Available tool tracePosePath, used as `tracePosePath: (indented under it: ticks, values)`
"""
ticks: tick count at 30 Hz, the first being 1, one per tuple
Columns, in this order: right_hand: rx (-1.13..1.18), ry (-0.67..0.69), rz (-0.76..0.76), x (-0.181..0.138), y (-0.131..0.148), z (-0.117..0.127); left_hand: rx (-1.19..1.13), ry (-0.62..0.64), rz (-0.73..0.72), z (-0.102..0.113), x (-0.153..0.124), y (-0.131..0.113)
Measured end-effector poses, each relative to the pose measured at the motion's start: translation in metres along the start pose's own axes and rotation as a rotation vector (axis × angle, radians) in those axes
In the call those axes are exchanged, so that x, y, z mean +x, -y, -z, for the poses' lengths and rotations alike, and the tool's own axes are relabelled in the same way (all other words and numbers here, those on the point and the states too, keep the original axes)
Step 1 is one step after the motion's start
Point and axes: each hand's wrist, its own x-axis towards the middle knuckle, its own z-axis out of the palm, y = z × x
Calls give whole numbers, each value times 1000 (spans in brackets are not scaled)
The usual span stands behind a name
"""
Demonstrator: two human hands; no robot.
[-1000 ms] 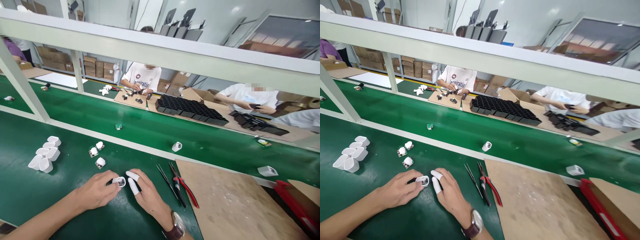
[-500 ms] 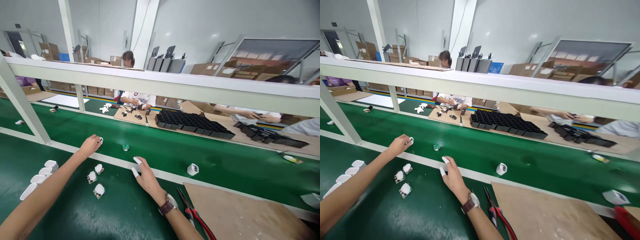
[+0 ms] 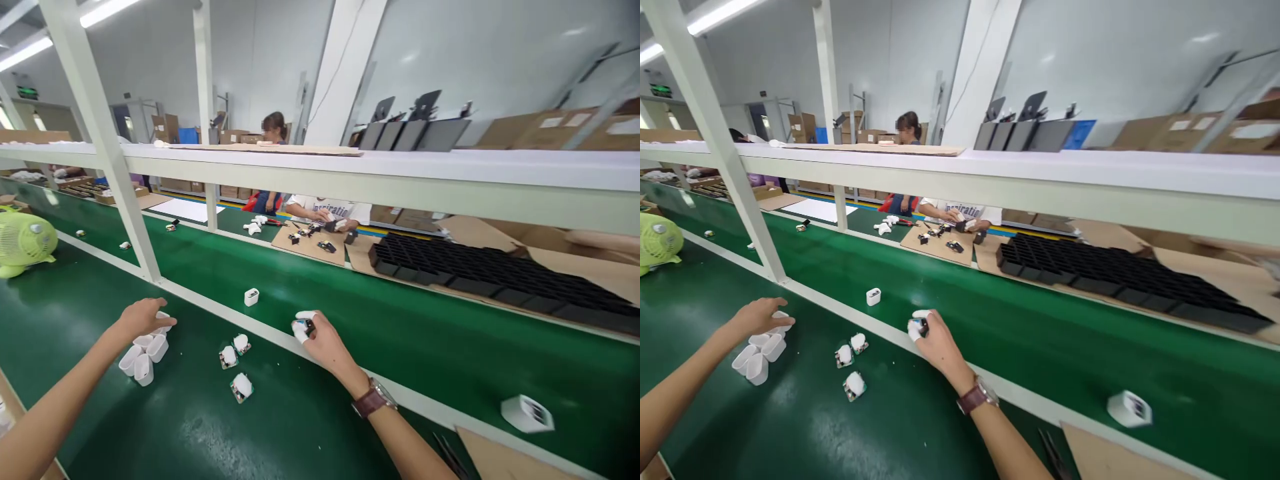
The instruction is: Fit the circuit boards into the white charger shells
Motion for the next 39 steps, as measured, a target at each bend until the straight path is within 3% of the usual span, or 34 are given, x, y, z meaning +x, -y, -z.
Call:
tracePosePath:
  ticks: [3, 7, 9, 12, 15, 19, 22, 31, 35, 39]
  values:
    - [5, 127, 0, -48, 34, 5, 47, 39, -16, -3, 0, -3]
    - [-52, 205, -20, -101, 60, 12, -71, -52, -276, -3, -10, -54]
    - [-122, 183, -36, -118, 63, 16, -208, -35, -489, -10, -33, -92]
    - [-286, 132, 42, -138, 64, 18, -311, 111, -787, -34, -79, -142]
    - [-452, 90, 142, -152, 65, 12, -333, 203, -939, -67, -115, -172]
    - [-490, 143, 140, -155, 70, 7, -413, 208, -905, -103, -131, -184]
    - [-457, 185, 131, -151, 72, 15, -494, 212, -815, -117, -133, -182]
    - [-255, 81, 185, -151, 62, 23, -649, 234, -782, -127, -139, -169]
    - [-147, 4, 175, -158, 85, 22, -689, 213, -786, -135, -140, -167]
    - [-79, 43, 227, -169, 115, 25, -692, 180, -767, -142, -143, -171]
